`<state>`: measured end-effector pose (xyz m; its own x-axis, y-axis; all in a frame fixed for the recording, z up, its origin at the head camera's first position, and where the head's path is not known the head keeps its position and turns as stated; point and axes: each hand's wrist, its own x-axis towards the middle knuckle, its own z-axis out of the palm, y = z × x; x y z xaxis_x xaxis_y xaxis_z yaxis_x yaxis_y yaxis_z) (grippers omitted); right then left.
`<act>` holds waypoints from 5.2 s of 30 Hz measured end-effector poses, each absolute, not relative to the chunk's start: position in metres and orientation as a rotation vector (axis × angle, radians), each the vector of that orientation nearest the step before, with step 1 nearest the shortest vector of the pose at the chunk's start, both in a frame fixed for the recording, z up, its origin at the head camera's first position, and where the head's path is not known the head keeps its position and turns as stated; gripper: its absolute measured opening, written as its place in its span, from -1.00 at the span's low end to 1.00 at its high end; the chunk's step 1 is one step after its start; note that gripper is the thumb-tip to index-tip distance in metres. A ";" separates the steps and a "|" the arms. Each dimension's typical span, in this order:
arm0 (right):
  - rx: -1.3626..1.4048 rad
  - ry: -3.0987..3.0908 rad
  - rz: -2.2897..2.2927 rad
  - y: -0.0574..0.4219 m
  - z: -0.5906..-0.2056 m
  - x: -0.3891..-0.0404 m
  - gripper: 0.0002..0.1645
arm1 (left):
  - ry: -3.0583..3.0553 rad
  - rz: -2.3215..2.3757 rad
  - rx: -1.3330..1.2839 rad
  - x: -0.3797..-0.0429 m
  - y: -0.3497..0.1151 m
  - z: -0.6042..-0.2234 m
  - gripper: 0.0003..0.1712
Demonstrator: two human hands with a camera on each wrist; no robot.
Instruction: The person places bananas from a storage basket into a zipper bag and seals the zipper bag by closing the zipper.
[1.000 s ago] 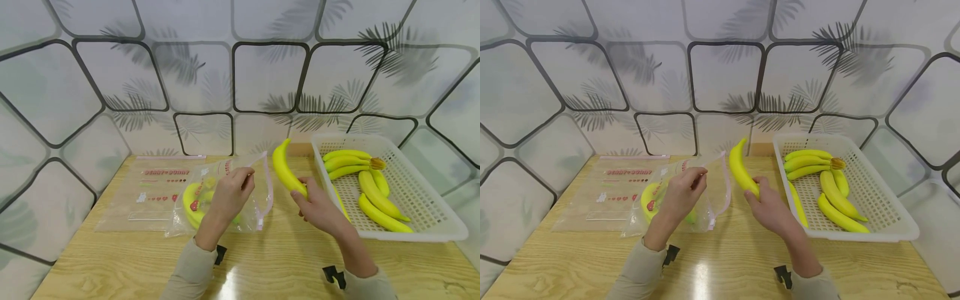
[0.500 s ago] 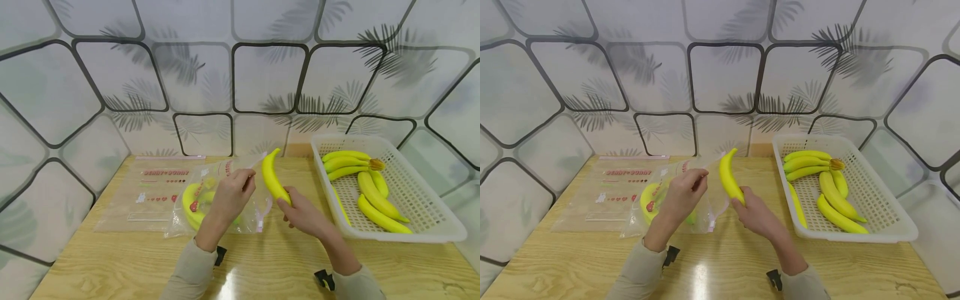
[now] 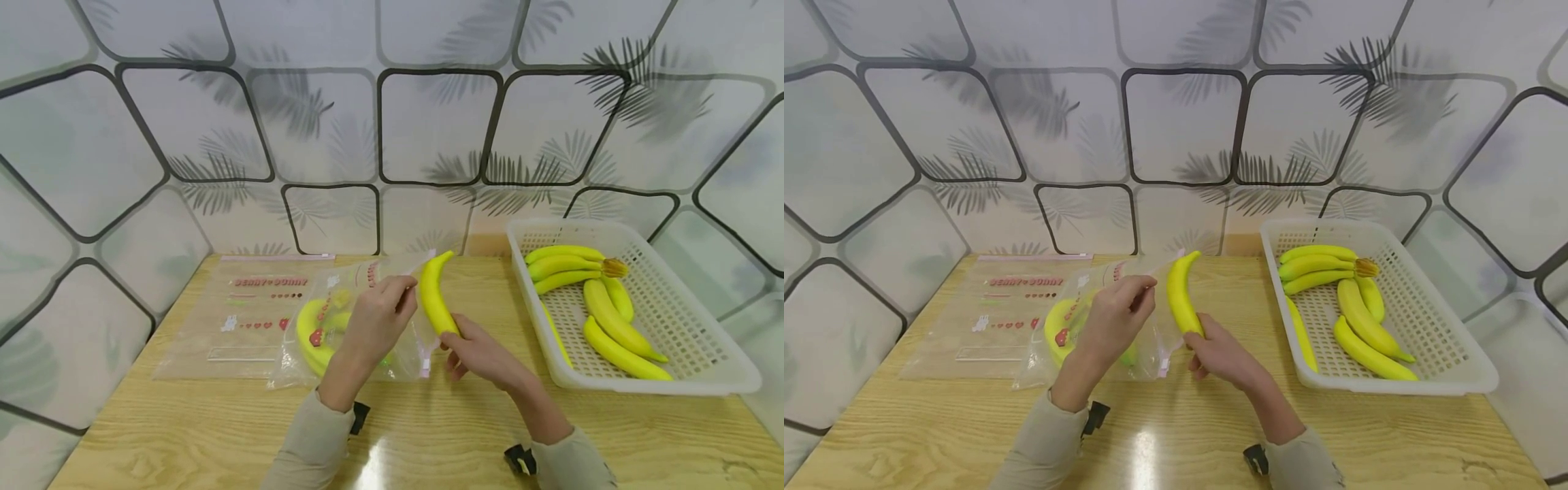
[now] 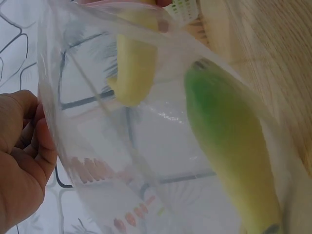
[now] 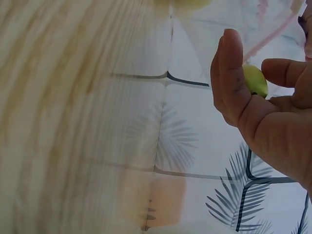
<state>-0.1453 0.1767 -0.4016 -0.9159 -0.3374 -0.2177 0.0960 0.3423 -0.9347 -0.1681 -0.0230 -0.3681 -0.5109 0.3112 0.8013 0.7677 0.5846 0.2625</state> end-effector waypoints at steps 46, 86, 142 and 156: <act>-0.240 1.921 -1.712 0.184 -0.411 -0.154 -0.34 | -2.088 -0.802 -0.861 -0.169 -0.024 -0.369 -0.90; -0.246 1.857 -1.927 0.174 -0.403 -0.157 -0.52 | -2.062 -0.794 -0.886 -0.169 -0.021 -0.367 -0.89; -0.291 2.146 -2.090 0.114 -0.245 -0.189 -0.80 | -2.358 -1.148 -0.486 -0.195 -0.104 -0.244 -0.78; -0.270 2.149 -2.033 0.134 -0.264 -0.175 -0.84 | -2.476 -1.031 -0.545 -0.185 -0.098 -0.247 -0.77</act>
<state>-0.1747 0.1336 -0.2636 -0.9690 -0.2472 0.0000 -0.0137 0.0537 -0.9985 -0.1852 -0.0978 -0.2465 -0.8431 0.1977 0.5001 0.4943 0.6513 0.5757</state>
